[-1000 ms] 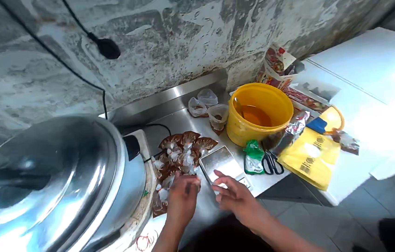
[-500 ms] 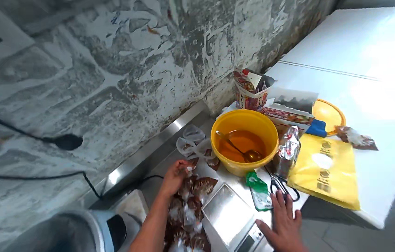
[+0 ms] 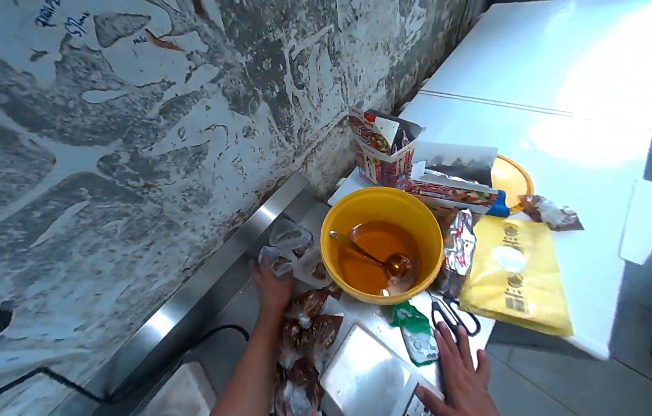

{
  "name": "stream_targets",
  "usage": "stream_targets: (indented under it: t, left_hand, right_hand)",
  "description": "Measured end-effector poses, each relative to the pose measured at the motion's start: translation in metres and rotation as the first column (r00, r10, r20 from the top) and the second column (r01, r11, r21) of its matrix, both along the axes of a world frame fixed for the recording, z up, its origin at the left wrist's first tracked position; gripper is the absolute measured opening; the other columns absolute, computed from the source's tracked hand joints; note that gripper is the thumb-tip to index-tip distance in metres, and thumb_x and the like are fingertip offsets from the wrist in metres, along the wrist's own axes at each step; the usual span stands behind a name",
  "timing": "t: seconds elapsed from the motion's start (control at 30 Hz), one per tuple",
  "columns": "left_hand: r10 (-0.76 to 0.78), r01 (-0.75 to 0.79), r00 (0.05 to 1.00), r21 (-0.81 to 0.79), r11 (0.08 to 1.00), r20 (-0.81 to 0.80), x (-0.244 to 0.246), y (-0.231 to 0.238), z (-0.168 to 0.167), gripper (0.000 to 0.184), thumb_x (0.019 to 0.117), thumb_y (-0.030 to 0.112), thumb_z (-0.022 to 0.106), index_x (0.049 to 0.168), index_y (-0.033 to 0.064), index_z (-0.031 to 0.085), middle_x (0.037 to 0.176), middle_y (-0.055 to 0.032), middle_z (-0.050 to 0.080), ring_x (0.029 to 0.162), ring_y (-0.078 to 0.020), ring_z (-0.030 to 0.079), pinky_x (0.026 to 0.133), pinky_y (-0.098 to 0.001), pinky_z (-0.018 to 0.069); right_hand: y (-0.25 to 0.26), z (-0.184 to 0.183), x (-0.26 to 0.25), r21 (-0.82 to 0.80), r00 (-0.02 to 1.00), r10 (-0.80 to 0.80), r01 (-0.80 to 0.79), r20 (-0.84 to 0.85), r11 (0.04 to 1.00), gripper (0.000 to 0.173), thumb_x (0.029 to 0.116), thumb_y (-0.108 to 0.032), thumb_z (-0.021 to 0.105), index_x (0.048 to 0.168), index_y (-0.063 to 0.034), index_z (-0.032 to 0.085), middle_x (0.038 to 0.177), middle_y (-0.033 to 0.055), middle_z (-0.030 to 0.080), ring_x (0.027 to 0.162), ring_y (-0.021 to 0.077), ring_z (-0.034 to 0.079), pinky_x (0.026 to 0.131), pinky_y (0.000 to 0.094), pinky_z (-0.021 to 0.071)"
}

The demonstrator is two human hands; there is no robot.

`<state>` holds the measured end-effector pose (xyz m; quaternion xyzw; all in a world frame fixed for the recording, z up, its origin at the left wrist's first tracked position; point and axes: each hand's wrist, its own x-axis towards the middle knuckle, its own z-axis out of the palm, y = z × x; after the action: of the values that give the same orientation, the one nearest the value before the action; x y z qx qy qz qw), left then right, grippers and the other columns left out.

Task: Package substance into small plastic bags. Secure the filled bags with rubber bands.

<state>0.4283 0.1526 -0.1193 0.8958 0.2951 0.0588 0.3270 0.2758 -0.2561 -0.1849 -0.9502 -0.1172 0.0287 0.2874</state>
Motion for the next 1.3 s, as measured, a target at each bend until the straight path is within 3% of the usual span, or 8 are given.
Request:
stream_targets:
  t: [0.13,0.3,0.6,0.77,0.87,0.93,1.1,1.3]
  left_hand:
    - [0.015,-0.011,0.995,0.04,0.999,-0.095,0.026,-0.001,0.007,0.08,0.0884,0.028,0.08,0.155,0.0107,0.04,0.163,-0.0312,0.021,0.138,-0.0506,0.044,0.106,-0.0618,0.0457]
    - [-0.007,0.012,0.991,0.034,0.999,-0.132,0.028,0.002,0.024,0.03,0.0988,0.016,0.063,0.123,-0.0004,0.066,0.122,-0.0254,0.066,0.112,-0.0412,0.065,0.097,-0.061,0.0508]
    - [0.116,-0.099,0.954,-0.074,0.992,0.277,-0.062,-0.018,0.073,0.017,0.0964,0.008,0.065,0.11,-0.0024,0.067,0.085,-0.0142,0.066,0.071,-0.0232,0.062,0.069,-0.0445,0.0544]
    - [0.187,-0.135,0.909,-0.161,0.978,0.372,-0.162,-0.058,0.125,0.017,0.0932,0.01,0.067,0.108,0.0007,0.064,0.096,-0.0096,0.067,0.079,-0.0156,0.066,0.069,-0.0342,0.057]
    - [0.186,-0.099,0.904,-0.234,0.967,0.384,-0.226,-0.08,0.129,0.012,0.0926,0.01,0.064,0.103,0.0034,0.064,0.088,-0.0045,0.065,0.072,-0.0114,0.062,0.063,-0.0286,0.054]
    - [0.187,-0.073,0.912,-0.303,0.95,0.366,-0.268,-0.096,0.121,0.011,0.0922,0.01,0.064,0.102,0.0041,0.065,0.085,-0.0029,0.065,0.068,-0.011,0.061,0.059,-0.0271,0.0529]
    - [0.163,0.03,0.921,-0.482,0.876,0.355,-0.34,-0.137,0.079,0.014,0.0912,0.005,0.064,0.105,0.0037,0.065,0.092,-0.0039,0.068,0.077,-0.0129,0.065,0.067,-0.029,0.0564]
    - [0.322,0.115,0.858,-0.761,0.638,0.4,-0.39,-0.16,0.045,0.036,0.0915,0.003,0.067,0.125,-0.0038,0.055,0.109,-0.0094,0.068,0.095,-0.0183,0.068,0.08,-0.0332,0.0605]
  right_hand:
    - [0.001,0.0,0.0,-0.029,1.0,-0.005,0.005,-0.009,1.0,0.119,0.0793,-0.086,0.053,0.161,-0.0031,0.029,0.168,0.0183,0.025,0.155,0.0491,0.012,0.111,0.0826,0.008]
    - [0.002,-0.003,-0.001,-0.03,1.0,-0.014,0.015,0.021,0.999,0.118,0.0792,-0.087,0.053,0.161,-0.0043,0.031,0.168,0.0175,0.027,0.155,0.0468,0.014,0.112,0.0812,0.0075]
    - [0.003,-0.015,-0.003,-0.057,0.991,-0.013,0.02,0.131,0.998,0.117,0.0797,-0.088,0.046,0.162,-0.0066,0.031,0.167,0.0149,0.029,0.156,0.0439,0.017,0.111,0.0815,0.0107]
    - [0.005,0.001,0.0,0.089,0.994,-0.05,0.042,0.093,0.995,0.118,0.0776,-0.086,0.051,0.161,-0.0059,0.031,0.167,0.0237,0.023,0.153,0.0537,0.01,0.109,0.0848,0.0075]
    - [0.032,0.054,-0.006,0.245,0.978,0.043,-0.094,0.205,0.965,0.075,0.0896,-0.06,0.06,0.143,-0.007,0.059,0.155,0.0226,0.045,0.149,0.05,0.029,0.115,0.0749,0.0237]
    - [0.062,0.102,-0.022,0.354,0.971,0.237,-0.232,0.031,0.906,0.042,0.098,-0.04,0.059,0.121,-0.0078,0.072,0.129,0.0131,0.066,0.128,0.0299,0.058,0.108,0.0537,0.0464]
    - [0.126,0.149,-0.045,0.475,0.291,0.455,-0.004,-0.841,0.88,0.047,0.1104,-0.044,0.04,0.114,-0.0053,0.068,0.09,0.0029,0.07,0.077,0.0126,0.066,0.069,0.0305,0.0549]
    - [0.125,0.131,-0.076,0.388,0.172,0.372,0.067,-0.912,0.919,0.026,0.0999,-0.014,0.059,0.123,-0.0038,0.059,0.094,0.0049,0.066,0.079,0.0141,0.065,0.071,0.0317,0.0552]
